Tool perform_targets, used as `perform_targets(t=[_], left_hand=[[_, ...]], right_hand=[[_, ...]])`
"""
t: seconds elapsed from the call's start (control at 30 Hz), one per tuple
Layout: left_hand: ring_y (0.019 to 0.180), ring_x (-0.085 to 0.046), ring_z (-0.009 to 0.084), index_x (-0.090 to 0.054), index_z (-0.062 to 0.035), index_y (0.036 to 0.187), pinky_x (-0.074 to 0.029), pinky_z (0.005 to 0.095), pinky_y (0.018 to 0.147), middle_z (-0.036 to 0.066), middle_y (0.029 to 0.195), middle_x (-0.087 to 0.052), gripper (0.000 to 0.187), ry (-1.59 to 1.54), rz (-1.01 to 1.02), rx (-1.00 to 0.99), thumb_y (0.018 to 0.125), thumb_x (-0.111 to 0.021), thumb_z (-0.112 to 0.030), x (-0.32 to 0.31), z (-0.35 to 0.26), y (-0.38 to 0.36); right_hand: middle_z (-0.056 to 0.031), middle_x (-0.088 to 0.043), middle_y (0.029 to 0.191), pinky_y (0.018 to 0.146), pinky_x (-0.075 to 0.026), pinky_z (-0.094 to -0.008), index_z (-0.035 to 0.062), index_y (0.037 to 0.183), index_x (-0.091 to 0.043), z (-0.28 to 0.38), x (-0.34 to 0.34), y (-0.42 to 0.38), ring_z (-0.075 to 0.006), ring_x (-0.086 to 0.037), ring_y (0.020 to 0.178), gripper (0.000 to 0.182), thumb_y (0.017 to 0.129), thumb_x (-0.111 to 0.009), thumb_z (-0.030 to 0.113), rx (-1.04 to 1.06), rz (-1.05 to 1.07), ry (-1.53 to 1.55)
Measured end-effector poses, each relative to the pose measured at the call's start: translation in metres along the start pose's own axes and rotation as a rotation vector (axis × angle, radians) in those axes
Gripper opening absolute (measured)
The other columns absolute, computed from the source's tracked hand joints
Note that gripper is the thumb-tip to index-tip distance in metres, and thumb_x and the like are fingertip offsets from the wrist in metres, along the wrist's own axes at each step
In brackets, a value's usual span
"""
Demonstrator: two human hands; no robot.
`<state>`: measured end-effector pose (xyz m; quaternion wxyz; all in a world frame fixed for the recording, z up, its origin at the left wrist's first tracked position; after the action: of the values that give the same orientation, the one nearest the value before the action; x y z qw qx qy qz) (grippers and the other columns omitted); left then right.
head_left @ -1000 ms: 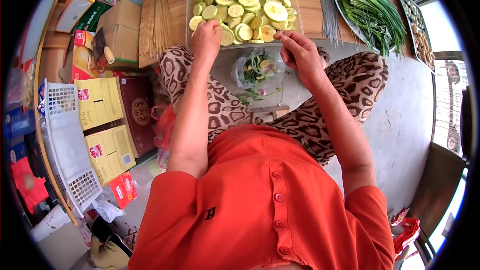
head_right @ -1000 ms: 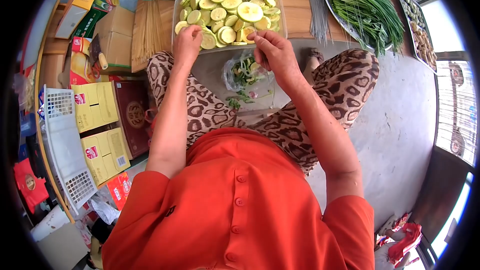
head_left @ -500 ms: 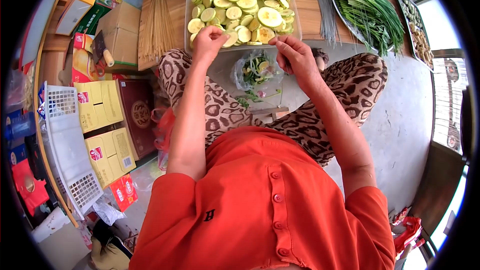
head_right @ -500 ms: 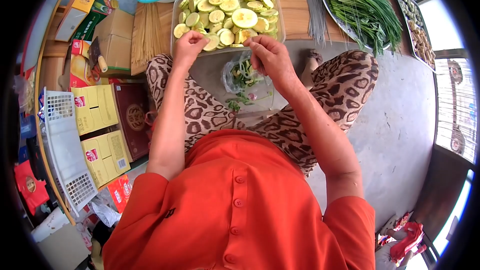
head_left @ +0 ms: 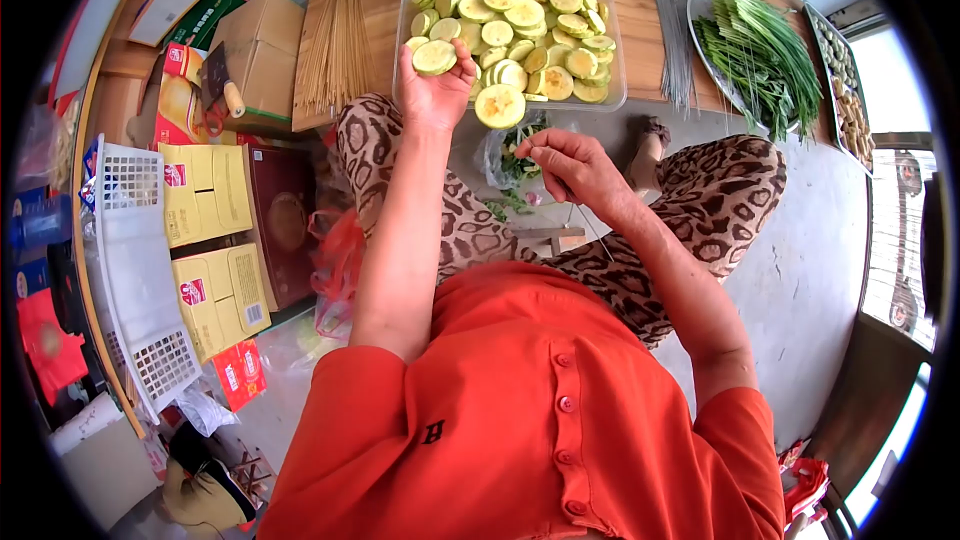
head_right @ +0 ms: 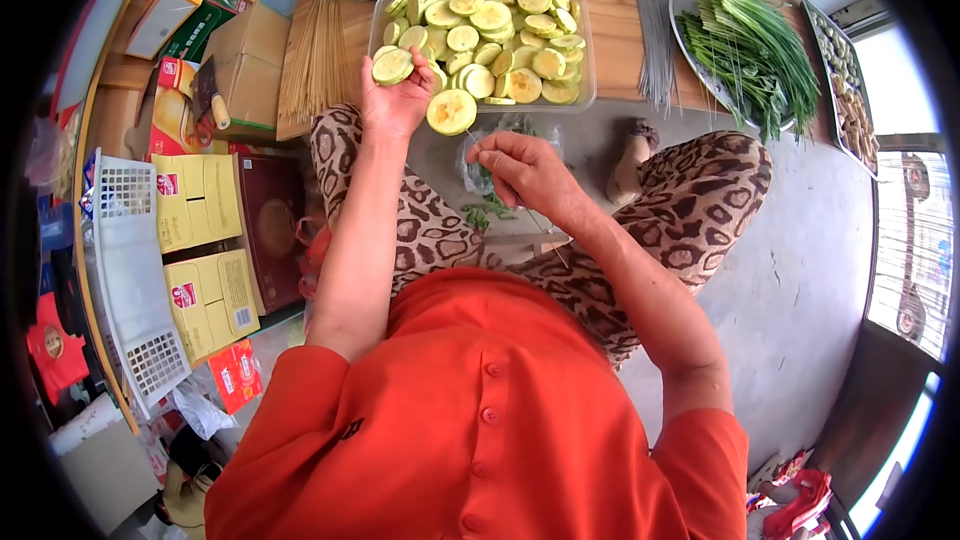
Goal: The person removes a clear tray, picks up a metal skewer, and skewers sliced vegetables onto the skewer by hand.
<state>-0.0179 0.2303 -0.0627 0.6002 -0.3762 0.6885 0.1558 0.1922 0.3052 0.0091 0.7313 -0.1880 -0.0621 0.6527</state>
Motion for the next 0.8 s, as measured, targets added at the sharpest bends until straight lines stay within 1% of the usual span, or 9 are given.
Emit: perform_targets(t=[0.1, 0.13, 0.2, 0.33, 0.43, 0.8], left_hand=[[0.084, -0.056, 0.0256, -0.053, 0.0028, 0.110, -0.048, 0.0367, 0.074, 0.017, 0.095, -0.059, 0.057, -0.065, -0.002, 0.048, 0.094, -0.038, -0.050, 0.001, 0.005, -0.001], [0.082, -0.056, 0.0259, -0.054, 0.0033, 0.108, -0.048, 0.0371, 0.074, 0.017, 0.092, -0.058, 0.057, -0.056, -0.019, 0.039, 0.095, -0.034, -0.049, 0.001, 0.007, -0.002], [0.082, -0.056, 0.0259, -0.054, 0.0033, 0.107, -0.048, 0.0370, 0.074, 0.017, 0.092, -0.058, 0.058, -0.048, -0.014, 0.046, 0.096, -0.032, -0.049, 0.001, 0.010, -0.002], [0.079, -0.055, 0.0261, -0.055, 0.0032, 0.106, -0.049, 0.0365, 0.073, 0.017, 0.092, -0.057, 0.061, -0.014, 0.008, 0.059, 0.096, -0.028, -0.050, 0.002, 0.017, 0.001], [0.079, -0.055, 0.0260, -0.055, 0.0034, 0.106, -0.049, 0.0365, 0.073, 0.017, 0.091, -0.056, 0.063, -0.020, -0.018, 0.066, 0.096, -0.026, -0.052, 0.001, 0.021, 0.001], [0.078, -0.055, 0.0258, -0.056, 0.0022, 0.106, -0.048, 0.0367, 0.073, 0.017, 0.090, -0.058, 0.065, -0.008, 0.010, 0.070, 0.095, -0.026, -0.054, 0.001, 0.021, 0.004]], right_hand=[[0.0055, -0.041, 0.054, 0.043, -0.024, -0.0188, 0.0053, 0.105, -0.060, 0.001, -0.004, 0.000, -0.0019, -0.037, 0.045, 0.022, 0.097, -0.046, 0.020, -0.009, 0.014, 0.001], [0.0055, -0.041, 0.054, 0.043, -0.024, -0.0188, 0.0053, 0.105, -0.060, 0.001, -0.003, 0.000, -0.0019, -0.037, 0.045, 0.022, 0.097, -0.046, 0.020, -0.013, 0.014, 0.003], [0.0023, -0.047, 0.054, 0.044, -0.032, -0.0218, 0.0015, 0.100, -0.061, 0.002, -0.002, 0.001, -0.0047, -0.041, 0.045, 0.022, 0.094, -0.048, 0.018, 0.016, 0.016, -0.024], [0.0019, -0.047, 0.053, 0.044, -0.033, -0.0221, 0.0013, 0.099, -0.061, 0.003, -0.003, 0.001, -0.0047, -0.042, 0.045, 0.022, 0.094, -0.048, 0.018, 0.023, 0.016, -0.053], [0.0020, -0.047, 0.053, 0.045, -0.034, -0.0220, 0.0013, 0.099, -0.062, 0.002, -0.002, 0.002, -0.0047, -0.042, 0.044, 0.023, 0.094, -0.048, 0.019, 0.026, 0.013, -0.057], [0.0023, -0.048, 0.055, 0.045, -0.034, -0.0214, 0.0017, 0.101, -0.062, -0.002, -0.002, 0.002, -0.0045, -0.042, 0.046, 0.022, 0.094, -0.048, 0.018, 0.011, 0.017, -0.023]])
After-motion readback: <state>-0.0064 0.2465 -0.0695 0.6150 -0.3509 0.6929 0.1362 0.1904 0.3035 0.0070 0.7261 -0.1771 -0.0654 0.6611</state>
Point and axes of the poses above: each hand's wrist, its own y-axis towards the middle knuckle, its own x-axis out of the back of the hand, z = x × y, the point moved 6 cm from there along y, towards the middle knuckle
